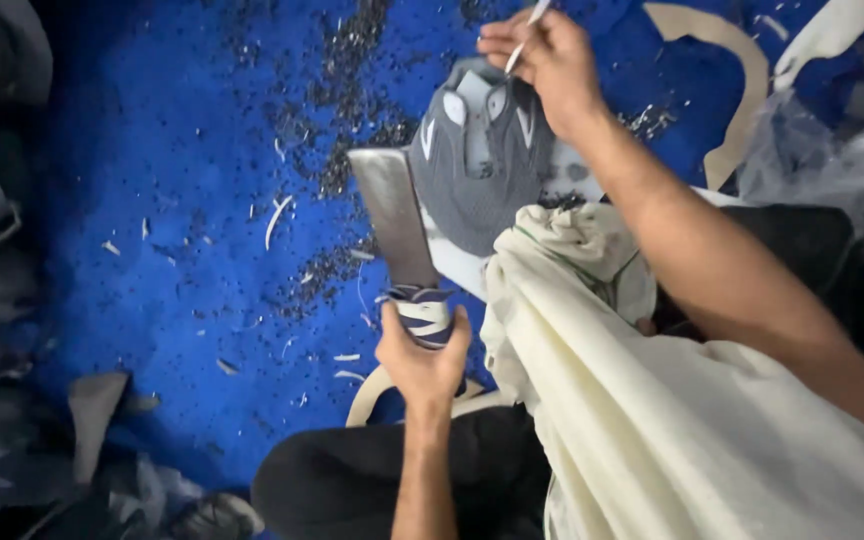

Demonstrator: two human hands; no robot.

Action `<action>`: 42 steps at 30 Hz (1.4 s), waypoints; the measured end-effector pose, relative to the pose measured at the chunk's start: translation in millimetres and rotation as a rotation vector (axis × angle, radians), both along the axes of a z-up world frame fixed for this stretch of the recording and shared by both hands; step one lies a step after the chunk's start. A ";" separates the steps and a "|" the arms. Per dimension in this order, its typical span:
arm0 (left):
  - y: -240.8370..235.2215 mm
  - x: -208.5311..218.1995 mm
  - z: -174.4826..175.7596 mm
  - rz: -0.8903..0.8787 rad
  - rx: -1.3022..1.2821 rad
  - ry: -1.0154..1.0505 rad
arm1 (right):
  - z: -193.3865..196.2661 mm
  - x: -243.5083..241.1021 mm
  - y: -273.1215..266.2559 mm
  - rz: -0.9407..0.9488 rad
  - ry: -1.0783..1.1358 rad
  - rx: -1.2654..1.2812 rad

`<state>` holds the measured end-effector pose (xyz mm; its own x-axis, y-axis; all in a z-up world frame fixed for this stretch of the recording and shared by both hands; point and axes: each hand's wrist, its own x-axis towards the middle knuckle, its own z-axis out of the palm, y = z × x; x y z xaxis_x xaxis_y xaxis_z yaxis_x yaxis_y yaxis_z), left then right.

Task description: Punching decorative patterns or holes into shoe upper components using a stencil and a mallet.

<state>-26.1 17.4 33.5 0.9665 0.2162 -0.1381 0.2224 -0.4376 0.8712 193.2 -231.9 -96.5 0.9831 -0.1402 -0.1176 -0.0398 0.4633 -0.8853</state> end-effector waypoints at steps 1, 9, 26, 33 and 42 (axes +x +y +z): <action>5.8 -4.4 9.1 0.056 0.051 0.033 | 22.0 -4.3 5.5 0.155 -0.050 -0.155; 37.9 -20.1 130.4 -0.073 0.296 -0.214 | -10.8 -35.6 66.1 0.519 0.091 -0.273; 11.4 -5.3 24.2 0.023 0.055 -0.034 | 13.4 -19.5 59.5 0.224 0.025 -0.053; 12.7 4.9 146.4 0.006 0.051 -0.405 | -15.0 -17.9 63.2 0.499 0.052 -0.257; 7.6 6.9 -31.5 0.113 -0.623 0.087 | -8.2 -47.8 60.5 0.436 -0.377 -0.933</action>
